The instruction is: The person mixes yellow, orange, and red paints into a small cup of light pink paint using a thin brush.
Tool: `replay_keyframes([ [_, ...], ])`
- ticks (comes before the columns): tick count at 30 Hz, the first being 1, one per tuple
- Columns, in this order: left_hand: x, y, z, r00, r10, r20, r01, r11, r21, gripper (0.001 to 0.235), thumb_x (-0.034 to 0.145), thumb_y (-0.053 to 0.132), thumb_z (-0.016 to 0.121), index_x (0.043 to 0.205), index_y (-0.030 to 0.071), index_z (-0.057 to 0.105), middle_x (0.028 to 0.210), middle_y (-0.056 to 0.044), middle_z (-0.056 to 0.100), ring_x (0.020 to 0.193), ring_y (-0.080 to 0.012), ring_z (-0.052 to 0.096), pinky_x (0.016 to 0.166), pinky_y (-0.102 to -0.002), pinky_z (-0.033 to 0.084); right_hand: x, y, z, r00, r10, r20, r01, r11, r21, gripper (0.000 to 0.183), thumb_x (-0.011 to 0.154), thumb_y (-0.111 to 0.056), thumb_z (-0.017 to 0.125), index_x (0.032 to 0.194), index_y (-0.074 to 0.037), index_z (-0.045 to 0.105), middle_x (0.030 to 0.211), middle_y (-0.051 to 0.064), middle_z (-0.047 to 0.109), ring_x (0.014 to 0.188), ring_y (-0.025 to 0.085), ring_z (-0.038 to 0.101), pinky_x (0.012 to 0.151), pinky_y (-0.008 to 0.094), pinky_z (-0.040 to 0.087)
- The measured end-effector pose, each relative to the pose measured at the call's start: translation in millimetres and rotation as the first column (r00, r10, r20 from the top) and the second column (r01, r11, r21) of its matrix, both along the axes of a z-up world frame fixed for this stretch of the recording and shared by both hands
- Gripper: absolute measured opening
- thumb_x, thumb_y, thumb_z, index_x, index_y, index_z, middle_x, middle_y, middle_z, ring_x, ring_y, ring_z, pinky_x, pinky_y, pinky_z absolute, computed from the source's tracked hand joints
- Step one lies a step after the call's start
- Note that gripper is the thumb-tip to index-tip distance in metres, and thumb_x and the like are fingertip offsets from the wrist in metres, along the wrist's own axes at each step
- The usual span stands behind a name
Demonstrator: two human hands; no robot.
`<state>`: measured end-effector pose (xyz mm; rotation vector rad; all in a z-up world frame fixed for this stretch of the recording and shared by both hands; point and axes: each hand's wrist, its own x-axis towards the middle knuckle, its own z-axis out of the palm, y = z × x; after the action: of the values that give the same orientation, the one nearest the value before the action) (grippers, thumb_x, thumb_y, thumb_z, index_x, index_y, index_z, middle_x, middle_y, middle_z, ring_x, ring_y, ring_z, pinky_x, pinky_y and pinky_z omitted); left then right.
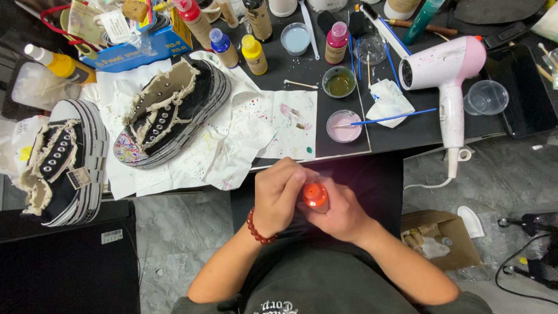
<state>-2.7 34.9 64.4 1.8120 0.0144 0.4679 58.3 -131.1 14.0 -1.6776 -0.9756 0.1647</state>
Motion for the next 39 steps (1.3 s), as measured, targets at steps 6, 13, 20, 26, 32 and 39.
replay_keyframes([
  [6, 7, 2, -22, 0.961, -0.274, -0.044, 0.160, 0.676, -0.719, 0.044, 0.110, 0.031, 0.052, 0.124, -0.006, 0.071, 0.119, -0.010, 0.065, 0.104, -0.0169, 0.054, 0.096, -0.034, 0.043, 14, -9, -1, 0.998, 0.014, -0.067, -0.013, 1.000, 0.022, 0.050, 0.081, -0.018, 0.086, 0.117, -0.003, 0.055, 0.095, 0.013, 0.072, 0.082, 0.029, 0.076, 0.073, 0.036, 0.059],
  [13, -1, -25, -27, 0.958, -0.287, 0.000, 0.256, 0.858, -0.446, 0.052, 0.098, 0.019, 0.068, 0.144, -0.002, 0.055, 0.150, -0.012, 0.051, 0.141, -0.0224, 0.050, 0.121, -0.037, 0.038, 17, -8, -5, 0.989, -0.127, 0.077, 0.125, 0.992, 0.032, 0.065, 0.088, -0.018, 0.082, 0.136, -0.002, 0.042, 0.109, 0.015, 0.071, 0.094, 0.032, 0.075, 0.080, 0.037, 0.059],
  [20, 22, -2, 9, 0.982, -0.129, -0.135, 0.031, 0.825, -0.565, 0.048, 0.090, 0.001, 0.073, 0.135, 0.002, 0.058, 0.133, -0.010, 0.068, 0.124, -0.0183, 0.066, 0.109, -0.032, 0.053, 30, -18, 10, 0.971, -0.151, 0.185, 0.137, 0.987, 0.089, 0.079, 0.080, -0.015, 0.084, 0.141, 0.001, 0.037, 0.121, 0.024, 0.066, 0.093, 0.033, 0.070, 0.076, 0.036, 0.056],
  [26, 74, 44, 54, 0.984, -0.175, 0.046, 0.097, 0.725, 0.682, 0.045, 0.077, 0.007, 0.082, 0.121, 0.004, 0.070, 0.114, -0.009, 0.071, 0.104, -0.0254, 0.067, 0.084, -0.037, 0.058, 82, -54, -16, 0.808, -0.552, 0.205, 0.492, 0.825, 0.278, 0.029, 0.100, 0.006, 0.068, 0.126, 0.005, 0.055, 0.099, 0.017, 0.069, 0.079, 0.020, 0.066, 0.071, 0.028, 0.055],
  [32, 112, 28, 68, 0.956, -0.281, 0.089, -0.007, 0.279, 0.960, 0.038, 0.084, 0.011, 0.072, 0.120, 0.000, 0.068, 0.116, -0.007, 0.068, 0.112, -0.0237, 0.065, 0.087, -0.035, 0.053, 107, -66, -57, 0.829, -0.551, -0.099, 0.548, 0.762, 0.346, 0.005, 0.108, 0.005, 0.061, 0.112, 0.008, 0.062, 0.088, 0.014, 0.065, 0.067, 0.016, 0.065, 0.060, 0.025, 0.054],
  [39, 132, 17, 59, 0.931, -0.345, 0.117, -0.065, 0.157, 0.985, 0.023, 0.089, 0.014, 0.069, 0.109, 0.004, 0.066, 0.110, -0.007, 0.064, 0.114, -0.0231, 0.062, 0.093, -0.039, 0.050, 114, -73, -64, 0.848, -0.513, -0.130, 0.519, 0.758, 0.395, 0.006, 0.107, 0.002, 0.060, 0.109, 0.007, 0.062, 0.077, 0.014, 0.065, 0.058, 0.014, 0.059, 0.055, 0.023, 0.049],
])
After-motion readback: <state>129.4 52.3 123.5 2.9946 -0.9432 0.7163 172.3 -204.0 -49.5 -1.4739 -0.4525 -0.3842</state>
